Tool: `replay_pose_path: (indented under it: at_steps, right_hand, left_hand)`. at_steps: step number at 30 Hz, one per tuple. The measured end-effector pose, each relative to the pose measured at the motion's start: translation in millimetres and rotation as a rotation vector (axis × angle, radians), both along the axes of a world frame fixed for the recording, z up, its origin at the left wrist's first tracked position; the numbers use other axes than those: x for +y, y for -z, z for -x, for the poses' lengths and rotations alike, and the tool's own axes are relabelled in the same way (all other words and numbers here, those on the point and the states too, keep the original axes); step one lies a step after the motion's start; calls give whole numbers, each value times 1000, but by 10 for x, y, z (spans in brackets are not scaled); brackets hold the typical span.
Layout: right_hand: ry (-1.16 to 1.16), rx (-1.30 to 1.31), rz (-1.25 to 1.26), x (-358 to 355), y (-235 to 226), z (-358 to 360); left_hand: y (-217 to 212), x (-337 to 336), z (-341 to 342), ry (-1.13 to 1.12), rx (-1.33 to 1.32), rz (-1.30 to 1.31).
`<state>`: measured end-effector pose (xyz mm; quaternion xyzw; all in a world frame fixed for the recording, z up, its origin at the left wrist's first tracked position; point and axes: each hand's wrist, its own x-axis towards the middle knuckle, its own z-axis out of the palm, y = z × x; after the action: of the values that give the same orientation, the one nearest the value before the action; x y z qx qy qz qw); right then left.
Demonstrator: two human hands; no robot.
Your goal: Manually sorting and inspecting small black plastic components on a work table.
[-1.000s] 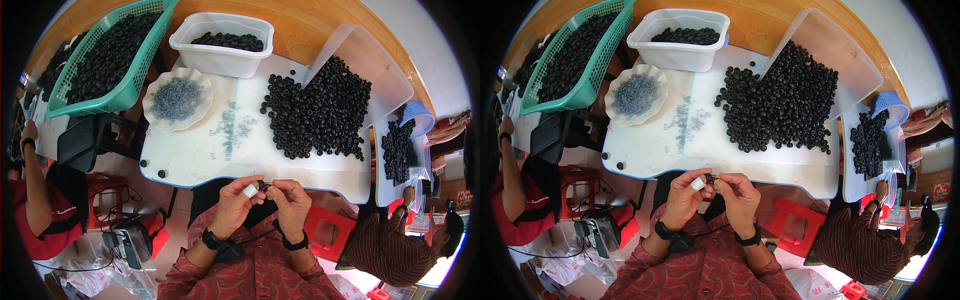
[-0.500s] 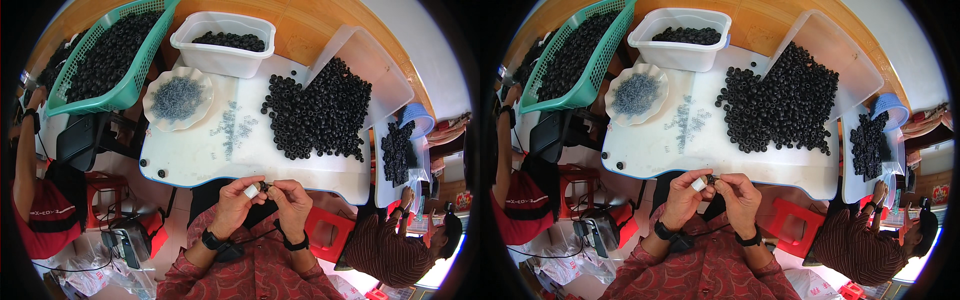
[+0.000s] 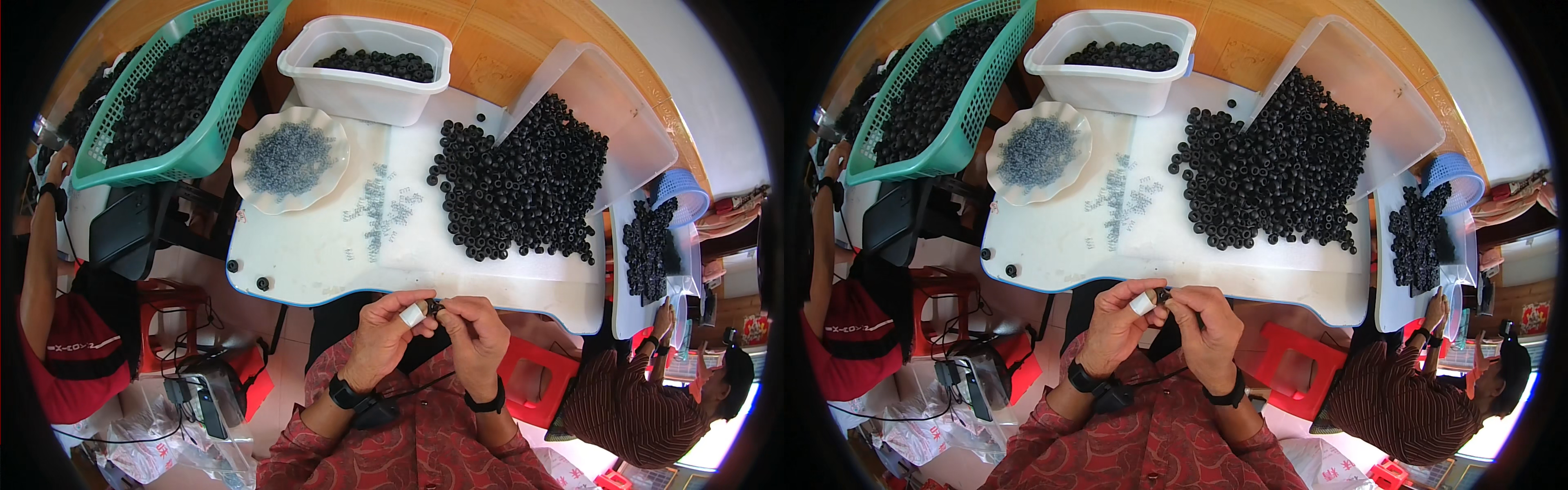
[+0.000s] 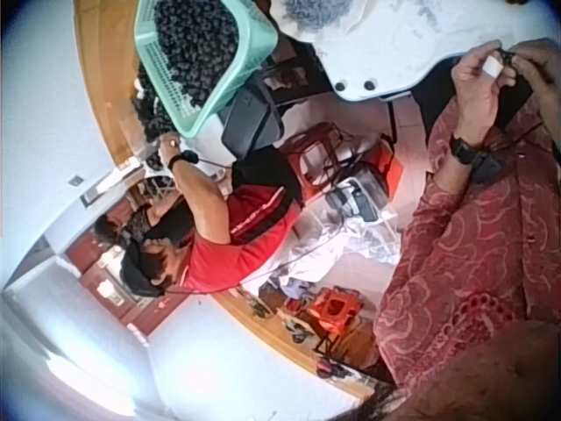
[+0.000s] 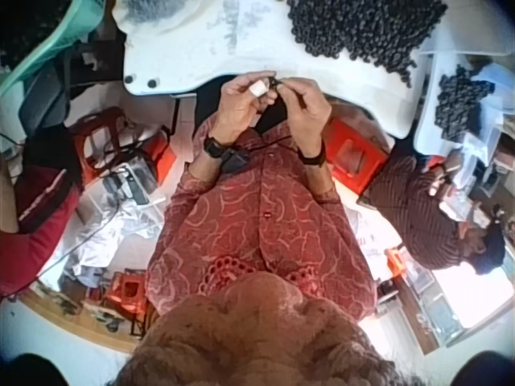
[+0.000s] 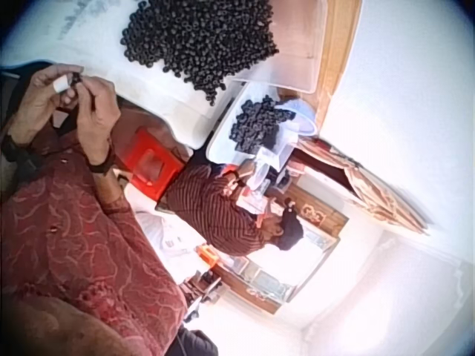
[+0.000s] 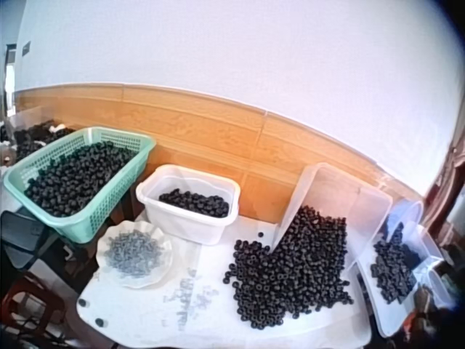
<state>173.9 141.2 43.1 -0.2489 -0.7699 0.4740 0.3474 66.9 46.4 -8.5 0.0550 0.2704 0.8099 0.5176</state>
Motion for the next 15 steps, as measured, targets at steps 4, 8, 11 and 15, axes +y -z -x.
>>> replay_pose_path:
  at_steps: [4,8,11,15]
  right_hand:
    - [13,-58,-165,-28,-15,23]
    - [2,-75,-165,-57,-16,36]
    - [-10,-88,-140,-66,-50,40]
    - [-13,-69,-24,-58,6,5]
  left_hand:
    - [-34,-4,-9,13,-29,10]
    - [-14,-10,-13,-4,-43,24]
    - [-4,-20,-5,-8,-42,12]
    - [-14,-34,-13,3,-63,5]
